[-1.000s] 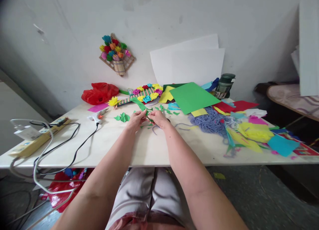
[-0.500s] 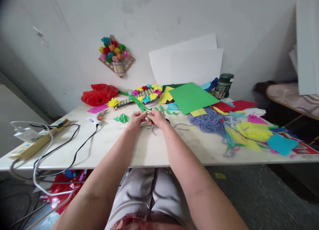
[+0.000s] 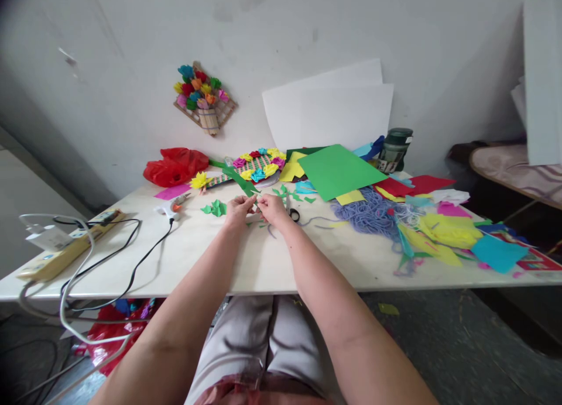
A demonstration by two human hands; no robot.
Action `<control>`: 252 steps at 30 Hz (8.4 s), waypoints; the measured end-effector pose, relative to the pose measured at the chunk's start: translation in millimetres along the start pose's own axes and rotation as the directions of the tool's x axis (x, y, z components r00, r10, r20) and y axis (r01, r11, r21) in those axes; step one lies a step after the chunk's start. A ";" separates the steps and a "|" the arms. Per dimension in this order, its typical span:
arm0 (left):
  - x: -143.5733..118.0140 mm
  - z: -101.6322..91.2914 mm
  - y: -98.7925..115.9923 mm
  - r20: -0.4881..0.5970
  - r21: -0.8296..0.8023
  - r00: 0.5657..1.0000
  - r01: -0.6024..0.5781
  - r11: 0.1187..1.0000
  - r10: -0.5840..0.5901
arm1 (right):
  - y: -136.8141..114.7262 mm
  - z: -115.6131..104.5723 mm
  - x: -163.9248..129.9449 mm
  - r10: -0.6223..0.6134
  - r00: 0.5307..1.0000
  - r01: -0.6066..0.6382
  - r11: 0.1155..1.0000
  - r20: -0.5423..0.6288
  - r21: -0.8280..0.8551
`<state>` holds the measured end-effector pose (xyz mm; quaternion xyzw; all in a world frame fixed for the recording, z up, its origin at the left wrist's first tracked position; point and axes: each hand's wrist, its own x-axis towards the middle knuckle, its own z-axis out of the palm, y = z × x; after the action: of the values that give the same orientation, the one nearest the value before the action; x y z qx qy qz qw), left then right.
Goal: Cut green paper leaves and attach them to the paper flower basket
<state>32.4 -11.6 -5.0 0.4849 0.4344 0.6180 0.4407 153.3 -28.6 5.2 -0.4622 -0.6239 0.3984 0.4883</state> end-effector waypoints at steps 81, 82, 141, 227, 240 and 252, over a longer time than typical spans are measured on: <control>-6.0 -0.9 10.7 0.032 -0.485 0.982 0.179 0.856 -0.187 | -3.1 -0.5 -6.2 0.024 0.991 -0.049 0.981 0.134 0.186; -5.2 -0.2 10.7 0.008 -0.509 0.977 0.188 0.840 -0.214 | -4.6 0.4 -7.1 0.029 0.990 -0.055 0.980 0.139 0.189; -11.5 -0.1 25.4 0.163 -0.530 0.925 0.376 0.760 -0.344 | -13.0 -7.1 -12.0 0.001 0.944 -0.103 0.951 0.330 0.293; -6.6 -3.6 17.8 -0.037 -0.502 0.976 0.166 0.849 -0.213 | -26.8 -26.4 -17.6 0.165 0.970 -0.227 0.360 -0.177 -0.905; -2.9 -7.6 14.4 -0.092 -0.484 0.968 0.162 0.860 -0.234 | -20.2 -36.9 -15.5 0.163 0.957 -0.282 0.330 -0.240 -0.901; -3.0 -8.8 14.2 -0.124 -0.467 0.965 0.150 0.871 -0.233 | -25.5 -42.1 -17.4 0.122 0.965 -0.260 0.364 -0.231 -0.894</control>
<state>22.3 -18.8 6.7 0.2663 0.3615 0.6959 0.5605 191.4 -49.9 33.9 -0.7472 -0.6496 0.0114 0.1400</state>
